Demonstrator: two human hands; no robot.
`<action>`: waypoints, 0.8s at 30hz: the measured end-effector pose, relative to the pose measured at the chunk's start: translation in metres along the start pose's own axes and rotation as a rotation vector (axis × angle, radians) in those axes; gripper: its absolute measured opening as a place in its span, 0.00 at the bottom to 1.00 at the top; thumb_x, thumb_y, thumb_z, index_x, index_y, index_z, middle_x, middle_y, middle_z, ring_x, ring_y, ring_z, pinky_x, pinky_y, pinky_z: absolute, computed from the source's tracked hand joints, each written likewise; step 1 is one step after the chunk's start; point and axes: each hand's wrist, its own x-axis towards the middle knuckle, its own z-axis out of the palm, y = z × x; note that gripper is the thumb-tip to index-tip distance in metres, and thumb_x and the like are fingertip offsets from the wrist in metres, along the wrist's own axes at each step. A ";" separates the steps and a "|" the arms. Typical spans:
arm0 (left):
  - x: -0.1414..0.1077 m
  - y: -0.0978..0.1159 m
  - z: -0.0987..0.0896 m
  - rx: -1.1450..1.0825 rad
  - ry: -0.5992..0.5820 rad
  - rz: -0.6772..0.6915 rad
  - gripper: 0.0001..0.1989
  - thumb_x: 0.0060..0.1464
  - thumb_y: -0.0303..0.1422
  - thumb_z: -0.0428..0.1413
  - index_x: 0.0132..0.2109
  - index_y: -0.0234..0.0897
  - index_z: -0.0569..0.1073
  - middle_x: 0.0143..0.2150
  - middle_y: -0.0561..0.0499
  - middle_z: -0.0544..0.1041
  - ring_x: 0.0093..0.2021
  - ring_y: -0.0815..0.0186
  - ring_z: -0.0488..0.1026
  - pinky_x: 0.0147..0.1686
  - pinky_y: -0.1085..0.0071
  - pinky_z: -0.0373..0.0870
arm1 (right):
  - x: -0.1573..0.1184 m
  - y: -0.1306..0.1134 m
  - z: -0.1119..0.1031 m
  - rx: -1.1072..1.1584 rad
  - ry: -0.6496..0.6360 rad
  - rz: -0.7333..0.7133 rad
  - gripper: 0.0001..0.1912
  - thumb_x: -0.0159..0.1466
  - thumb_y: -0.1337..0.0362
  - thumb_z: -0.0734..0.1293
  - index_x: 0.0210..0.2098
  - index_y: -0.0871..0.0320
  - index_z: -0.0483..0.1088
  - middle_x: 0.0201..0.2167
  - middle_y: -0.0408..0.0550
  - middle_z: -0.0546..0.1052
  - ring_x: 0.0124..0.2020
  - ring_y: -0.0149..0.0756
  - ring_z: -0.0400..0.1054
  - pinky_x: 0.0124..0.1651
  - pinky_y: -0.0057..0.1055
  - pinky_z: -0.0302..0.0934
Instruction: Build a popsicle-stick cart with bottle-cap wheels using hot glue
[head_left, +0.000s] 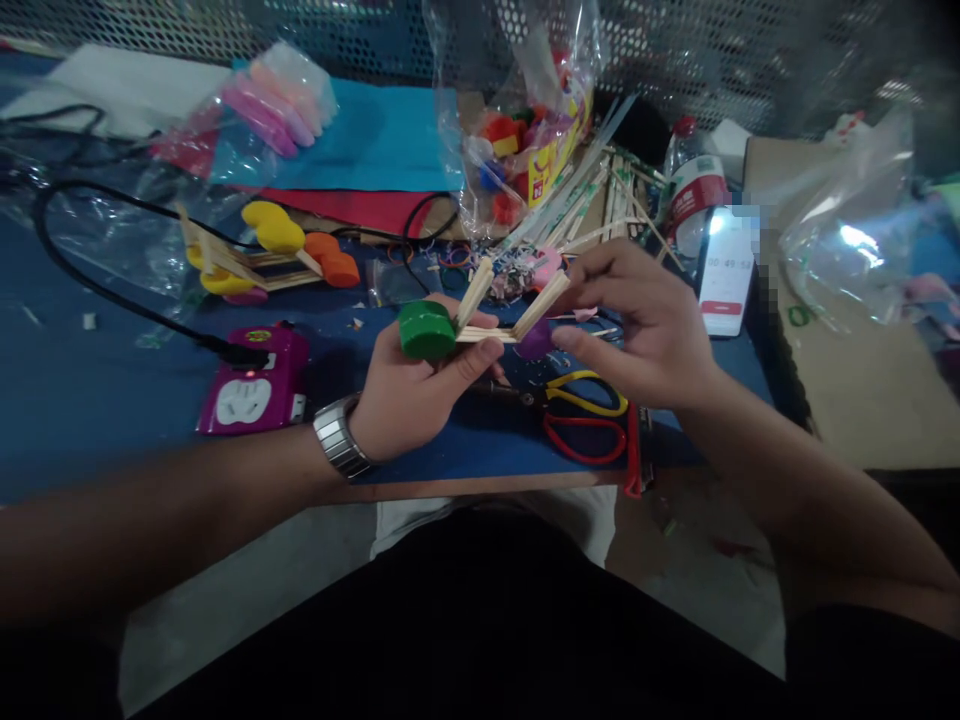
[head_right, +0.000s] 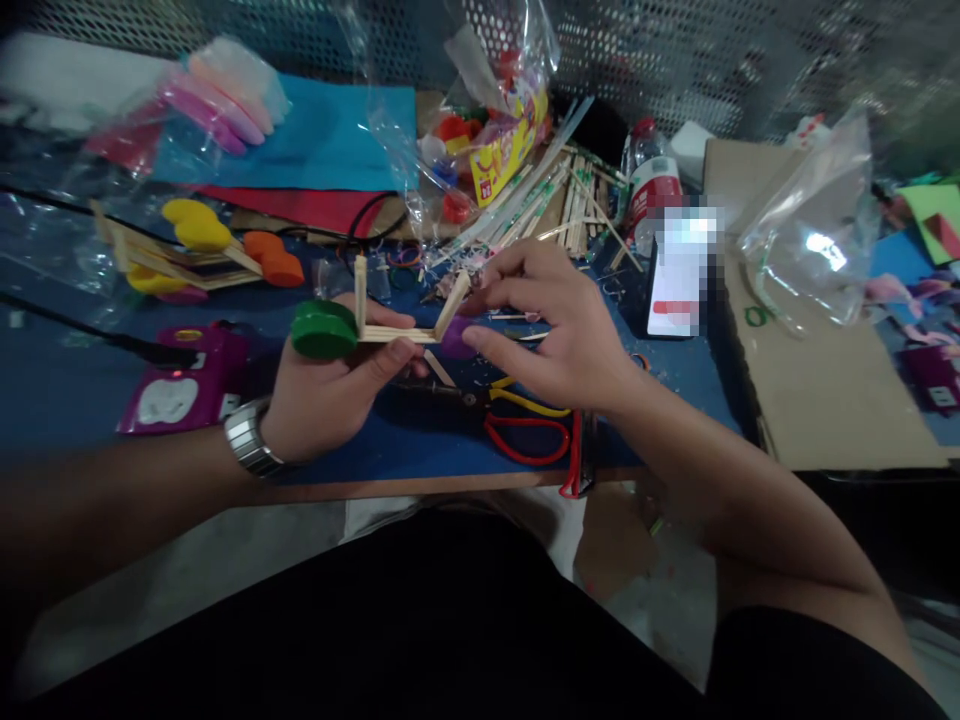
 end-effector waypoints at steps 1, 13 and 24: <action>0.000 -0.001 0.000 0.004 0.010 -0.001 0.20 0.62 0.51 0.78 0.45 0.42 0.84 0.34 0.52 0.85 0.32 0.60 0.87 0.37 0.61 0.88 | 0.000 -0.003 0.005 0.026 -0.013 -0.004 0.13 0.70 0.47 0.83 0.45 0.46 0.88 0.47 0.49 0.85 0.50 0.49 0.80 0.59 0.53 0.76; 0.000 -0.005 -0.001 -0.012 0.022 -0.047 0.22 0.58 0.50 0.80 0.46 0.41 0.83 0.35 0.49 0.89 0.34 0.54 0.89 0.40 0.55 0.90 | -0.002 0.015 0.021 0.167 -0.096 0.026 0.18 0.77 0.44 0.75 0.42 0.52 0.80 0.42 0.50 0.80 0.43 0.42 0.73 0.46 0.41 0.70; 0.001 0.001 0.000 0.021 0.014 -0.047 0.21 0.60 0.51 0.78 0.43 0.42 0.83 0.32 0.51 0.87 0.32 0.57 0.88 0.37 0.57 0.89 | -0.012 0.021 0.022 0.225 0.063 0.112 0.19 0.74 0.41 0.76 0.43 0.49 0.79 0.45 0.51 0.81 0.45 0.46 0.74 0.50 0.46 0.74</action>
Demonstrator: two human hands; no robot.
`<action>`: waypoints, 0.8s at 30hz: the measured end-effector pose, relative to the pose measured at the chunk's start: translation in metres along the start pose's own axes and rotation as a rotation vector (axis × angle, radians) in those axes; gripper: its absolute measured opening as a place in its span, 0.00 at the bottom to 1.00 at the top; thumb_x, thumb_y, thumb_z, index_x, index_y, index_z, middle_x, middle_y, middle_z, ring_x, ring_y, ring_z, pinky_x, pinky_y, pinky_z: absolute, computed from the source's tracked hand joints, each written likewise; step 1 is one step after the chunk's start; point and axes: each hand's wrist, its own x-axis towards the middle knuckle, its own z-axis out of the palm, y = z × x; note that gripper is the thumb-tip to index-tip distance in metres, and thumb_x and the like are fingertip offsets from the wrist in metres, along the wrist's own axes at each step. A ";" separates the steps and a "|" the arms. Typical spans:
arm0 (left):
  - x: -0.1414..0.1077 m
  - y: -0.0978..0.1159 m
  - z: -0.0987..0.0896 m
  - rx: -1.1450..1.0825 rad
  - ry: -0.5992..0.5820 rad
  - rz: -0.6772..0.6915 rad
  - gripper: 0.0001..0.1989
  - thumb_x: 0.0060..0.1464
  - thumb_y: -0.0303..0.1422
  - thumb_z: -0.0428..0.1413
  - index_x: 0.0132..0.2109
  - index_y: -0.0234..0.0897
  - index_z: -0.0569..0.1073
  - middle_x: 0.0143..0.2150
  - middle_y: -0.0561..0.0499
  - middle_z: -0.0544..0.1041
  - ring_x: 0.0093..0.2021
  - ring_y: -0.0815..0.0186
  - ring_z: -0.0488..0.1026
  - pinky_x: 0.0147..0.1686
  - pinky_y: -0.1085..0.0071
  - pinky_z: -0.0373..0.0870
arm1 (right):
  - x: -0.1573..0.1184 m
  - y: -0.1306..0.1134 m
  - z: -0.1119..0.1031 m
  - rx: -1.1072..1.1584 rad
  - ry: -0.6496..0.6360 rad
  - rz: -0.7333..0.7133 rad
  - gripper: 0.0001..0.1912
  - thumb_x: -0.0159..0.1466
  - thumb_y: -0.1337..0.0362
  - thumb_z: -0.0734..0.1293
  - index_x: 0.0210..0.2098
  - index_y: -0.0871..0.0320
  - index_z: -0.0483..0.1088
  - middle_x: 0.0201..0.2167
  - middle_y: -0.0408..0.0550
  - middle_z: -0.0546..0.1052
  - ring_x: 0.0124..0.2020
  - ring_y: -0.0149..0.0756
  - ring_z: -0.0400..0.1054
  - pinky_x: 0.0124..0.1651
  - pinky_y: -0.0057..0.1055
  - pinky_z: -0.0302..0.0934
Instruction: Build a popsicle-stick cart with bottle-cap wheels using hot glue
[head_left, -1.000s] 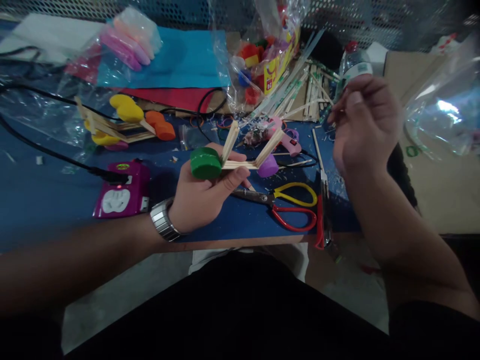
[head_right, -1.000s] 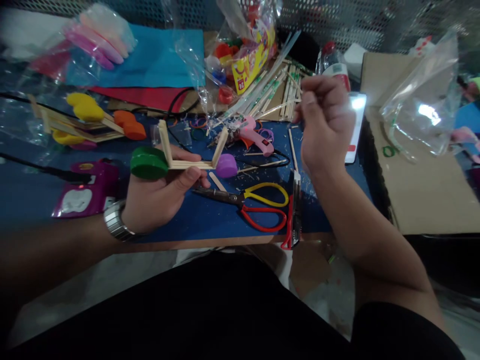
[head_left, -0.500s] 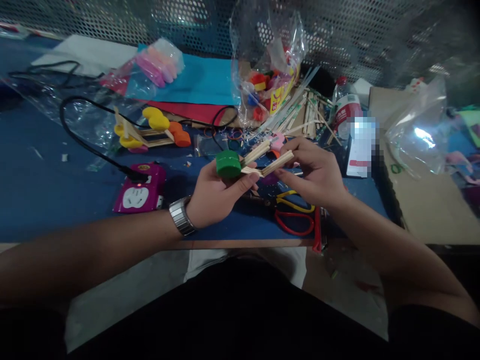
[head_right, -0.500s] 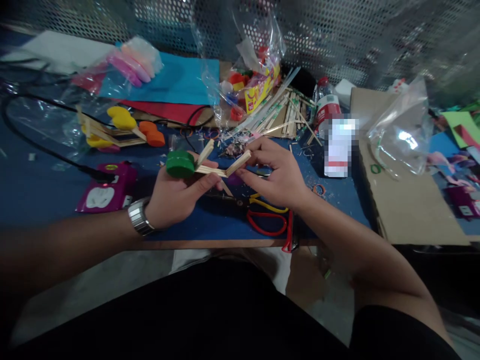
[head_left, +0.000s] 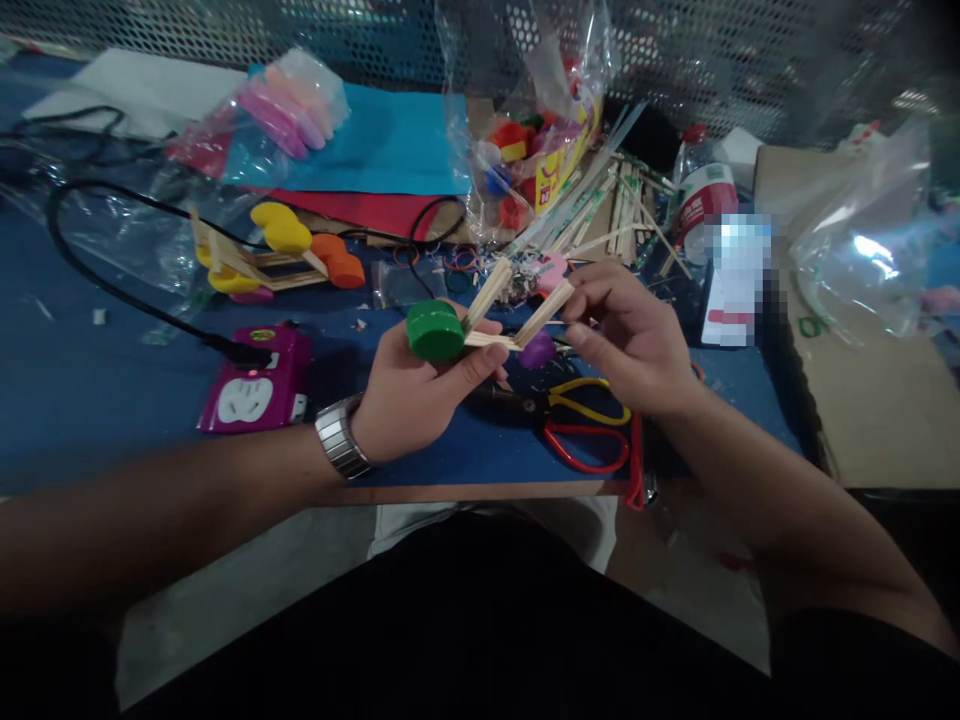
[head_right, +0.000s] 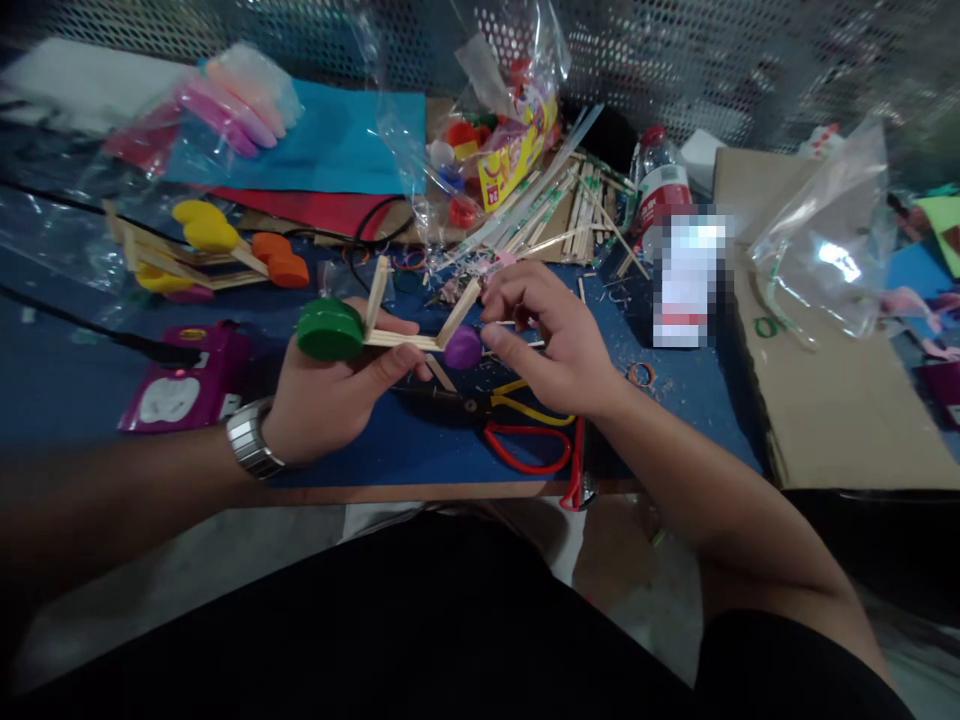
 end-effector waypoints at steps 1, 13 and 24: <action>0.000 0.001 0.000 0.008 -0.010 0.004 0.21 0.60 0.51 0.78 0.42 0.43 0.82 0.32 0.52 0.86 0.32 0.57 0.87 0.37 0.58 0.89 | -0.001 -0.002 0.001 -0.020 -0.017 -0.008 0.18 0.73 0.42 0.78 0.45 0.49 0.81 0.46 0.51 0.81 0.45 0.46 0.74 0.48 0.46 0.74; -0.005 0.001 -0.002 0.137 -0.057 0.040 0.19 0.61 0.50 0.78 0.36 0.46 0.80 0.35 0.50 0.87 0.37 0.55 0.88 0.42 0.54 0.88 | -0.008 -0.006 0.012 -0.047 -0.028 -0.007 0.18 0.72 0.44 0.80 0.37 0.50 0.80 0.39 0.48 0.82 0.40 0.42 0.74 0.45 0.42 0.71; -0.003 0.005 0.002 0.045 -0.049 -0.040 0.18 0.62 0.50 0.77 0.39 0.42 0.87 0.36 0.50 0.90 0.35 0.60 0.90 0.42 0.62 0.91 | -0.007 -0.008 0.012 0.010 -0.075 -0.035 0.19 0.83 0.45 0.66 0.42 0.51 0.71 0.42 0.51 0.77 0.45 0.46 0.72 0.53 0.47 0.71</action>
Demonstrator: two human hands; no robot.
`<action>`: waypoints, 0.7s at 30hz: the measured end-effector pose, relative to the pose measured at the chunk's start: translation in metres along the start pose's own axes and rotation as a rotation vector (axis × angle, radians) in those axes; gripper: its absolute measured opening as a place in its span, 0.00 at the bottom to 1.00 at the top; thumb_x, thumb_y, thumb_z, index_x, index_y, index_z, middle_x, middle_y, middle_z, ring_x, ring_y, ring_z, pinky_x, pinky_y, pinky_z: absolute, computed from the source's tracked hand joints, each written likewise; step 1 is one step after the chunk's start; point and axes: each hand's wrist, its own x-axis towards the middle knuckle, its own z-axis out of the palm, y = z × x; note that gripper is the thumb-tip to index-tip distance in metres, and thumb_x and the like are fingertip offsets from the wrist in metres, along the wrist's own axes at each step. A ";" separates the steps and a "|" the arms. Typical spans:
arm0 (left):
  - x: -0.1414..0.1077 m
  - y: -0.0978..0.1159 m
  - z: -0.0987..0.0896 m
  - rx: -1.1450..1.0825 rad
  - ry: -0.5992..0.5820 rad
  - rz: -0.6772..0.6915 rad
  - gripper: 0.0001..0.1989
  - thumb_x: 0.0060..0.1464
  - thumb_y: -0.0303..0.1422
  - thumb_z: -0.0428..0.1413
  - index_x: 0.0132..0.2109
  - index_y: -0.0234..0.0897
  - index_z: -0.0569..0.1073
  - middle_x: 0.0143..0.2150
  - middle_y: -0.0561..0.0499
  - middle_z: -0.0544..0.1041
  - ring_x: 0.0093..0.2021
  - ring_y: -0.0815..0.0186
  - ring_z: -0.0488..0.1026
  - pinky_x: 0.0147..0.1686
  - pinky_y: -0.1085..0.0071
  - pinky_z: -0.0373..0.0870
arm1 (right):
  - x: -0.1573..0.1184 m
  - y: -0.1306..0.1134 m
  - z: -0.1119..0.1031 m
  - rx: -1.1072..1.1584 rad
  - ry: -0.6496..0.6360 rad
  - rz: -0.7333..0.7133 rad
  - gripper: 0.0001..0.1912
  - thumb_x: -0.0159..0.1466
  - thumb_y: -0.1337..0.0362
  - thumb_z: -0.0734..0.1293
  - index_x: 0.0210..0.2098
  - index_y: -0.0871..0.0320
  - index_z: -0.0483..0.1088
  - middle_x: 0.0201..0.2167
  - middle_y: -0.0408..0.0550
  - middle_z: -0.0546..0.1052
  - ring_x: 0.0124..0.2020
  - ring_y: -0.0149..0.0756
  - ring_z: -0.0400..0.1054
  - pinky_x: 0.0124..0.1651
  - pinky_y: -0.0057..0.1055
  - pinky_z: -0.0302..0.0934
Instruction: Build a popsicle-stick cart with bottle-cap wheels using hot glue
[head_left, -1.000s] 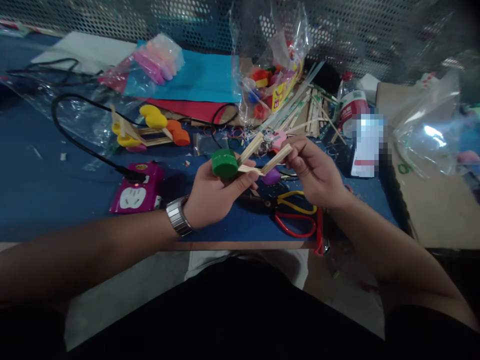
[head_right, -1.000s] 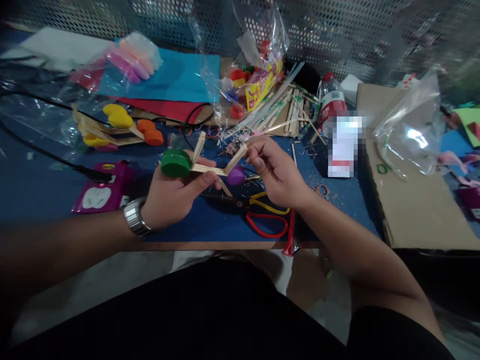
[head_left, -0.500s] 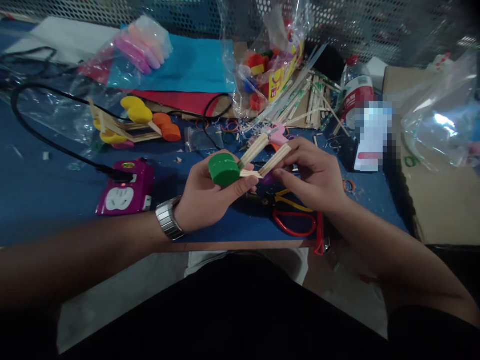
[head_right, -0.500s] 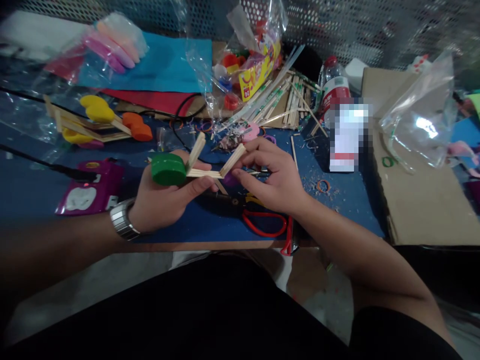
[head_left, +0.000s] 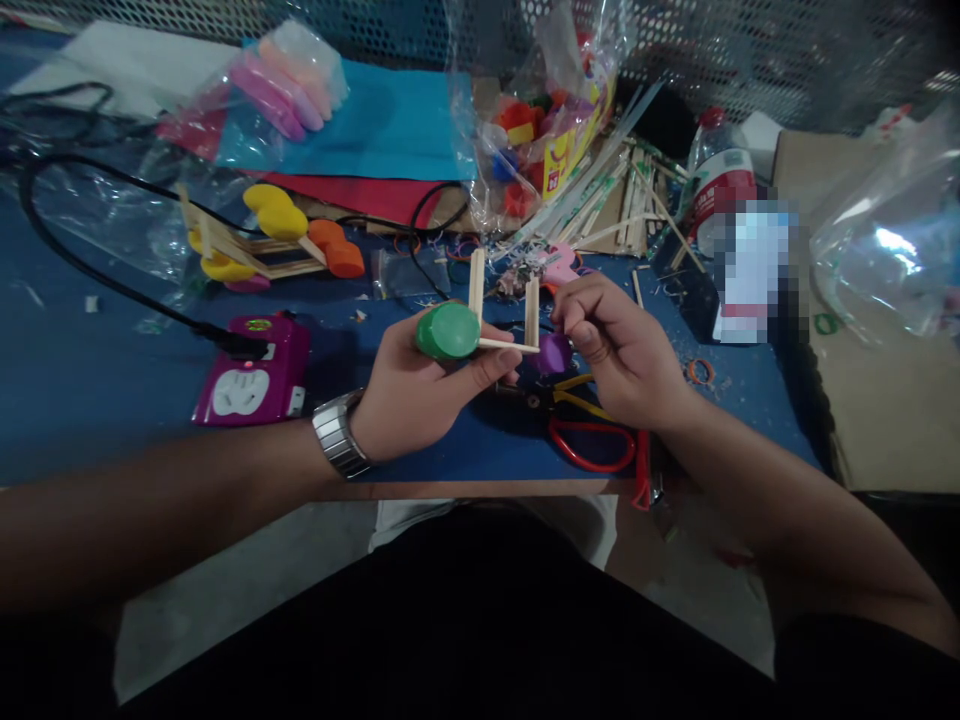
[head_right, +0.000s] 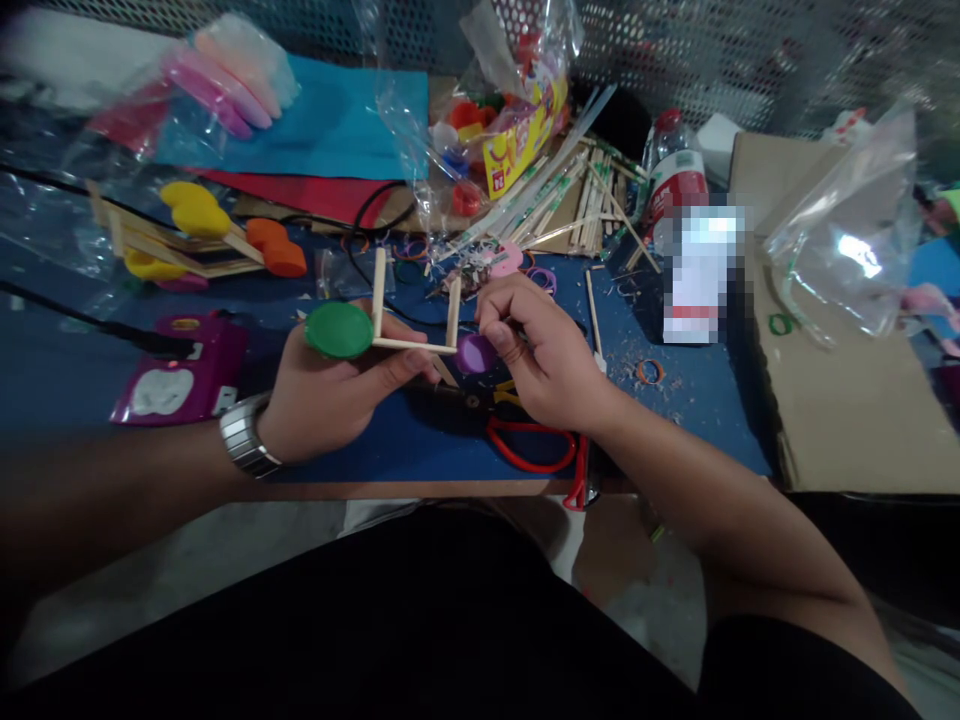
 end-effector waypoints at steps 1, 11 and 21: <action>0.000 0.000 0.000 0.006 0.003 0.005 0.17 0.62 0.50 0.77 0.39 0.42 0.87 0.36 0.50 0.90 0.35 0.60 0.90 0.42 0.63 0.91 | 0.000 0.000 0.000 0.007 0.002 -0.001 0.19 0.83 0.46 0.66 0.42 0.51 0.71 0.42 0.51 0.77 0.45 0.45 0.72 0.53 0.46 0.70; -0.001 -0.004 -0.001 -0.018 0.028 -0.003 0.12 0.64 0.45 0.77 0.42 0.43 0.88 0.38 0.52 0.91 0.36 0.61 0.90 0.43 0.64 0.91 | -0.005 0.010 0.001 0.253 0.230 0.129 0.20 0.80 0.42 0.70 0.42 0.49 0.71 0.43 0.47 0.77 0.41 0.40 0.72 0.44 0.40 0.71; -0.001 -0.002 -0.004 0.065 0.027 0.000 0.11 0.67 0.44 0.75 0.43 0.43 0.88 0.38 0.51 0.91 0.37 0.59 0.90 0.43 0.61 0.89 | 0.012 0.048 -0.032 0.395 0.500 0.244 0.27 0.74 0.36 0.74 0.34 0.47 0.62 0.33 0.43 0.71 0.29 0.36 0.66 0.31 0.38 0.65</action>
